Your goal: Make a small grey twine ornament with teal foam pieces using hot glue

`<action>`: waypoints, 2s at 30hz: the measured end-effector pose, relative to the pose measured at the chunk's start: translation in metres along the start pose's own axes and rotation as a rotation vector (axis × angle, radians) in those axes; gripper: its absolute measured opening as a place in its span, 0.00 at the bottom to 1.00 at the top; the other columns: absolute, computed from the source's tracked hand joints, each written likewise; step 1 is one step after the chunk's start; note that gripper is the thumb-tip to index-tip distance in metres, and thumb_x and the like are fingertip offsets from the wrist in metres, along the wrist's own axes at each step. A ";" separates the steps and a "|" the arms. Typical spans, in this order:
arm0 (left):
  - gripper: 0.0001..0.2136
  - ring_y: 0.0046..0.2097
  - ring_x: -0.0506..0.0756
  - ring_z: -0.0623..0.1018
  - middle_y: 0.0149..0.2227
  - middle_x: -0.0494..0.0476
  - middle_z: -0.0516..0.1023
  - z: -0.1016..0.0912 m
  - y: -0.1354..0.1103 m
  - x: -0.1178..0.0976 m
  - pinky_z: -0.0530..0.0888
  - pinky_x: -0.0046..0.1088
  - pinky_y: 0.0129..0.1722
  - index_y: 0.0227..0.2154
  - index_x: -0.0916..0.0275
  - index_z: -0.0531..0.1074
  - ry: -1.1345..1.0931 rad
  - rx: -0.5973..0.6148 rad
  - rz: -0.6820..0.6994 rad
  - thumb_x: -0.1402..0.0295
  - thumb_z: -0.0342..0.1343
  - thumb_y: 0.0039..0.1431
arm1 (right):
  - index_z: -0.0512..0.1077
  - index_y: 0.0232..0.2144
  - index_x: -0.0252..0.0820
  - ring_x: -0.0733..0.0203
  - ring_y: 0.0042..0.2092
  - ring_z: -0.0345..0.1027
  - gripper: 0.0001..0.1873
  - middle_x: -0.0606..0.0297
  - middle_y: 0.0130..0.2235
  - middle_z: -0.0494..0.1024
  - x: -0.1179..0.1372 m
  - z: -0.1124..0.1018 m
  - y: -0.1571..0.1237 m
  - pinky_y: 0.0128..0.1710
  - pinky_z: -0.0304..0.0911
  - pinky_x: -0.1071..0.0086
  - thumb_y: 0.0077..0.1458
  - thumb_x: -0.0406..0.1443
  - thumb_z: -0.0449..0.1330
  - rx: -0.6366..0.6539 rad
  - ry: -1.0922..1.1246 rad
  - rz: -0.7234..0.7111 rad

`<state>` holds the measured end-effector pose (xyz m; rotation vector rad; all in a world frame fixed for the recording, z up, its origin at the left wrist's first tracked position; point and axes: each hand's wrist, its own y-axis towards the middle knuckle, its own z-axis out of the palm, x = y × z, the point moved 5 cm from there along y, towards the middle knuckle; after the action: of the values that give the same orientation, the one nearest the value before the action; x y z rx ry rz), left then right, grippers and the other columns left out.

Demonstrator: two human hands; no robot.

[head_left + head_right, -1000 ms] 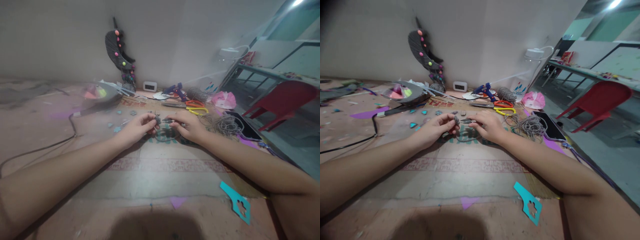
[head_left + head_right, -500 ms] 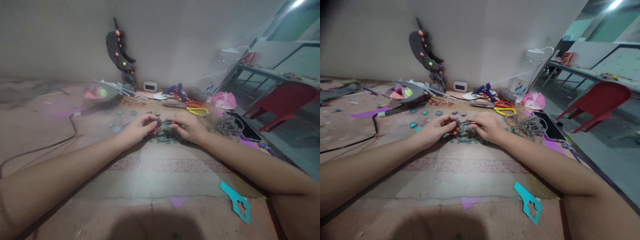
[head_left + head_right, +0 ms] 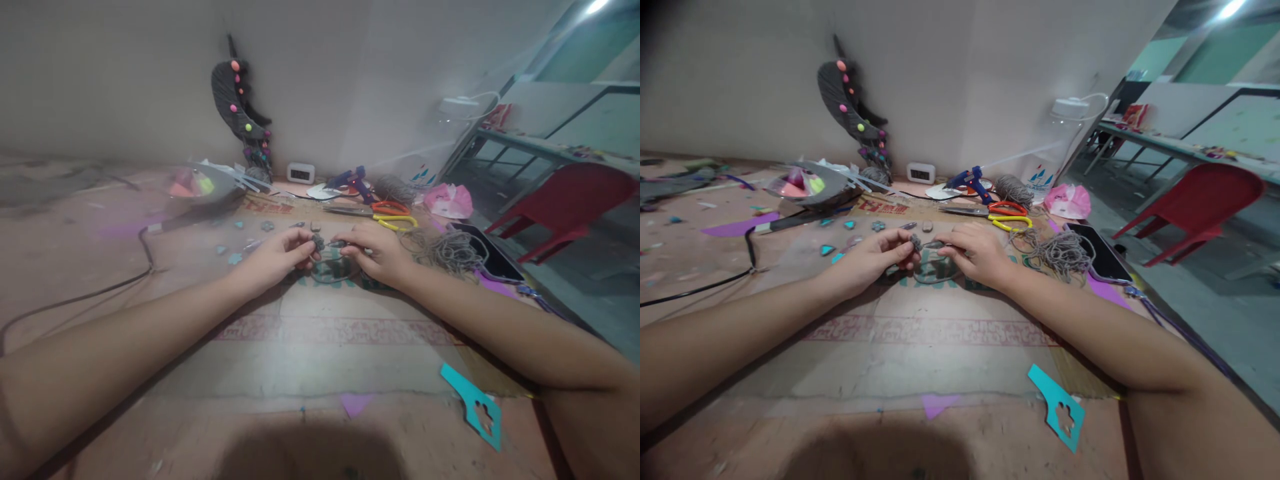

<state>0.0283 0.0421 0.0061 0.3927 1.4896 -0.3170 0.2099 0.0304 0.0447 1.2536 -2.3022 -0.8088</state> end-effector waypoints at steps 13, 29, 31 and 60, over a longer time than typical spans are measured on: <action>0.13 0.30 0.50 0.74 0.31 0.54 0.79 -0.001 -0.002 -0.005 0.69 0.28 0.33 0.33 0.63 0.71 0.015 -0.037 -0.017 0.58 0.63 0.55 | 0.76 0.45 0.39 0.57 0.33 0.66 0.18 0.60 0.30 0.76 -0.003 0.001 -0.001 0.36 0.59 0.64 0.66 0.45 0.55 0.003 -0.052 0.022; 0.13 0.30 0.50 0.74 0.31 0.54 0.79 0.000 -0.003 -0.006 0.69 0.29 0.33 0.32 0.63 0.71 0.052 -0.034 -0.023 0.58 0.62 0.56 | 0.77 0.43 0.40 0.57 0.33 0.65 0.18 0.60 0.30 0.76 -0.002 0.001 0.000 0.35 0.58 0.65 0.66 0.45 0.54 0.000 -0.106 0.026; 0.13 0.30 0.50 0.74 0.31 0.54 0.79 0.000 -0.003 -0.006 0.69 0.28 0.33 0.32 0.63 0.71 0.052 -0.031 -0.021 0.58 0.62 0.56 | 0.77 0.43 0.39 0.57 0.33 0.66 0.17 0.60 0.30 0.76 -0.001 0.001 0.000 0.35 0.58 0.64 0.66 0.44 0.54 0.003 -0.100 0.021; 0.12 0.31 0.50 0.76 0.31 0.55 0.78 -0.006 0.002 -0.001 0.70 0.28 0.34 0.31 0.65 0.74 -0.049 -0.088 -0.035 0.60 0.65 0.51 | 0.76 0.46 0.38 0.56 0.35 0.69 0.20 0.58 0.33 0.78 -0.004 0.001 -0.002 0.38 0.61 0.63 0.67 0.47 0.53 -0.028 -0.040 0.066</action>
<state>0.0237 0.0467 0.0065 0.2873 1.4578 -0.2862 0.2125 0.0330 0.0429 1.1537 -2.3422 -0.8479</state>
